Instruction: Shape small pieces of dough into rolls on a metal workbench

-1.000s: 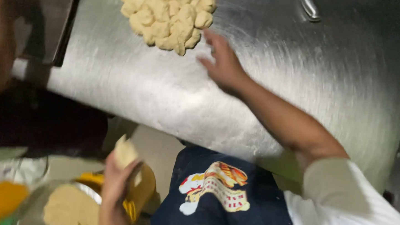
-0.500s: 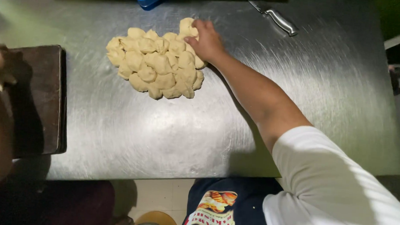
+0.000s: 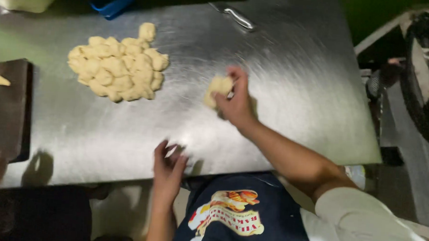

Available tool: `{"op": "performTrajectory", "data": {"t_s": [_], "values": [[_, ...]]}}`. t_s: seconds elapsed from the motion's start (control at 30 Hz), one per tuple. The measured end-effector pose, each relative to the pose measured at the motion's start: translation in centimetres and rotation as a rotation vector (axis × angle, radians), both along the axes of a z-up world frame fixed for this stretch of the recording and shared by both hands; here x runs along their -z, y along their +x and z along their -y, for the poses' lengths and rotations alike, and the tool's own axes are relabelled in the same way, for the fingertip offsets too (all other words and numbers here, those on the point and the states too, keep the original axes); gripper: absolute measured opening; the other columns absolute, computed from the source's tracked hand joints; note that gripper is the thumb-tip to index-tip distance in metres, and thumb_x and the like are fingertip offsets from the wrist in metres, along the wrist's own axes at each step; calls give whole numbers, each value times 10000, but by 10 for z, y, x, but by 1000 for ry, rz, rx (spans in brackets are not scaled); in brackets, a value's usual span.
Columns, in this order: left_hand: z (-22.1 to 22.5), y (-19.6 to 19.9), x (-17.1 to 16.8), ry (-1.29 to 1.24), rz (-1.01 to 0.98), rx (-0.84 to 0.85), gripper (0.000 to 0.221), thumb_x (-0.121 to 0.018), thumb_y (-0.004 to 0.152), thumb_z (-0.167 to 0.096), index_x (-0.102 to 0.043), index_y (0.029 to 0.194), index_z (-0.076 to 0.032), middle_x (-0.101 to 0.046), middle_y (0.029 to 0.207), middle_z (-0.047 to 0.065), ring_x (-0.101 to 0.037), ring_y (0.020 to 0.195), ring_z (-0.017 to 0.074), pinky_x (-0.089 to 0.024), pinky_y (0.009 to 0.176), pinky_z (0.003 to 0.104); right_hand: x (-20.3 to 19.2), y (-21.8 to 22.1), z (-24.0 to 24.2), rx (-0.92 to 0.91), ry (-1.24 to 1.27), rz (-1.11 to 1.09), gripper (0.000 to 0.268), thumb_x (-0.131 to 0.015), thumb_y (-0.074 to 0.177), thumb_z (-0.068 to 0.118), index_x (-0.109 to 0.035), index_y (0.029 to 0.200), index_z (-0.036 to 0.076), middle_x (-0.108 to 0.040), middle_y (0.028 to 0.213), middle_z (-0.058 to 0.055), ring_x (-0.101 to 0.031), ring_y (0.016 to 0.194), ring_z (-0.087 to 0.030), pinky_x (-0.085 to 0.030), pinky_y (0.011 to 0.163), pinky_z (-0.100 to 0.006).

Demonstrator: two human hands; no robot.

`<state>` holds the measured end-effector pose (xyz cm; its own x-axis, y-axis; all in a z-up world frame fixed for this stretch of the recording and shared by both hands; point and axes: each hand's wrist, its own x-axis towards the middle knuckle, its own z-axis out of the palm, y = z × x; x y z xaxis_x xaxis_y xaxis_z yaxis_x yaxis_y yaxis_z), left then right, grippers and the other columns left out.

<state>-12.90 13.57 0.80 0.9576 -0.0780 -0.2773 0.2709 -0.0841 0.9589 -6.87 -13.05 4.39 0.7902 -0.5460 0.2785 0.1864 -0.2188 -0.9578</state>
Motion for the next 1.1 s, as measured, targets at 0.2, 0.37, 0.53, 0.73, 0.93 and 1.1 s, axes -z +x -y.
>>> {"op": "performTrajectory", "data": {"t_s": [0.2,0.37,0.53,0.73,0.93,1.1], "values": [[148,-2,26,-284,-173,302,486,-762,944,-173,-536,1331,15,-603,1094,90,-642,853,197,-609,684,332,79,-104,75,-407,145,-259,290,-753,967,203,-607,1199,107,-601,939,-21,-625,846,-152,-569,721,-326],[110,14,45,362,183,477,335,-814,872,-282,-635,1117,-141,-712,1044,164,-718,966,386,-553,837,466,58,-195,192,275,-276,26,208,-680,992,8,-579,1166,58,-492,1182,-129,-563,1134,-325,-450,1009,-412],[136,69,14,945,696,709,260,-666,981,-351,-666,1167,-170,-696,1230,109,-625,1229,377,-518,989,535,56,-217,158,-61,-754,-190,260,-578,1036,194,-614,1261,69,-594,1323,-162,-472,1378,-468,-267,1141,-636],[187,109,-32,941,1100,706,763,-606,984,-548,-461,1564,-73,-217,1670,303,-237,1500,562,-302,1162,675,-13,-158,147,100,-1084,-275,520,-606,1013,454,-639,1441,161,-574,1501,-186,-342,1503,-465,-40,1180,-715],[192,134,31,738,1254,634,796,-562,952,-544,-420,1548,-35,-296,1644,278,-224,1519,538,-215,1187,669,70,-85,129,345,-1305,-121,677,-580,1013,536,-487,1549,133,-515,1501,-193,-424,1426,-471,-237,1100,-733],[189,130,19,774,1168,728,766,-563,954,-551,-475,1529,-52,-316,1641,268,-258,1534,475,-194,1199,668,62,-87,119,294,-1224,-296,647,-626,1001,521,-599,1446,52,-686,1301,-167,-574,1322,-375,-261,1162,-611]]}}
